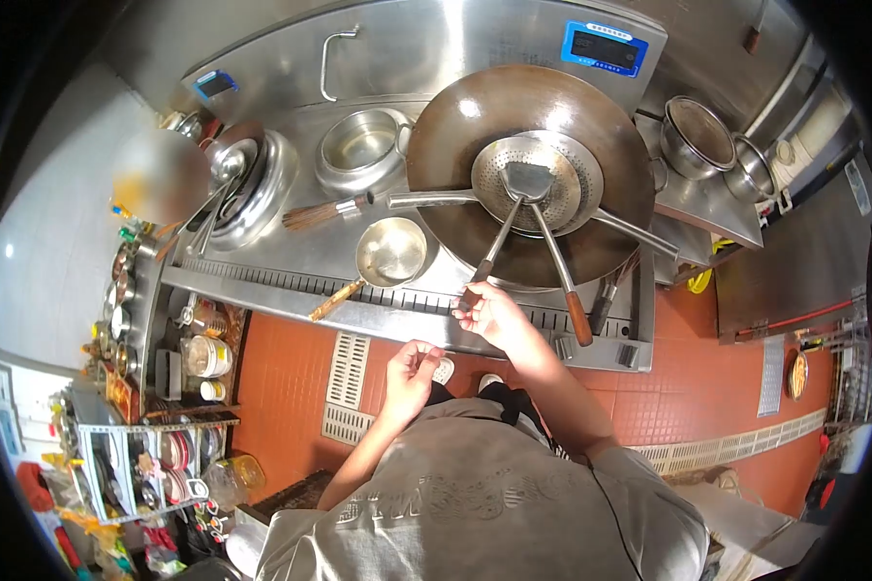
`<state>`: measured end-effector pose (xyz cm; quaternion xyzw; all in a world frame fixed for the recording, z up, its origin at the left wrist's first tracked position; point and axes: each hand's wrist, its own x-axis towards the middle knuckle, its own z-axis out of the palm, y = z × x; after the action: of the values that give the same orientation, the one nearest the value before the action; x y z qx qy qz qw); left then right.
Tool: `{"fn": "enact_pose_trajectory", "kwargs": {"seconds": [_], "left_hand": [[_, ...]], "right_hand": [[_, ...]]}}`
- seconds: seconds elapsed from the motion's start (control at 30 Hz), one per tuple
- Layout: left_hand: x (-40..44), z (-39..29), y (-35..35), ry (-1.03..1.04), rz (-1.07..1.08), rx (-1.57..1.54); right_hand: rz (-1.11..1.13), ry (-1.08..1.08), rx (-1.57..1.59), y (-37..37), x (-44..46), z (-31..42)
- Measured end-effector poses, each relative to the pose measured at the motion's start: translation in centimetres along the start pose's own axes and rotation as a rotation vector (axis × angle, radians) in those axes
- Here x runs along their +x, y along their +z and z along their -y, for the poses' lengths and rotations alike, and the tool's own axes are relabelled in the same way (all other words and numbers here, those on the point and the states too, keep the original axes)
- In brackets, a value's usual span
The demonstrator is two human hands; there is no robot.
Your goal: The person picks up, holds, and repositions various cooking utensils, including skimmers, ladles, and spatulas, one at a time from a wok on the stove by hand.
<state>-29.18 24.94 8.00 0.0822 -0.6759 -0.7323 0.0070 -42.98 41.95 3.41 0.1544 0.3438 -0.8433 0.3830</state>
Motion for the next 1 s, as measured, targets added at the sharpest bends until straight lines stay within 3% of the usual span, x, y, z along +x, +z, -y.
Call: {"fn": "enact_pose_trajectory", "kwargs": {"seconds": [0.17, 0.43, 1.0], "left_hand": [[-1.6, 0.2, 1.0, -0.071, -0.052, -0.106], [-2.6, -0.1, 2.3, -0.006, -0.095, 0.031], [-3.3, 1.1, -1.4, -0.105, -0.095, 0.0]], "right_hand": [[-0.077, -0.012, -0.025, 0.0, -1.9, 1.4], [-0.249, -0.024, -0.006, -0.9, -3.9, 3.3], [-0.256, -0.147, -0.019, -0.4, -4.7, 2.3]]}}
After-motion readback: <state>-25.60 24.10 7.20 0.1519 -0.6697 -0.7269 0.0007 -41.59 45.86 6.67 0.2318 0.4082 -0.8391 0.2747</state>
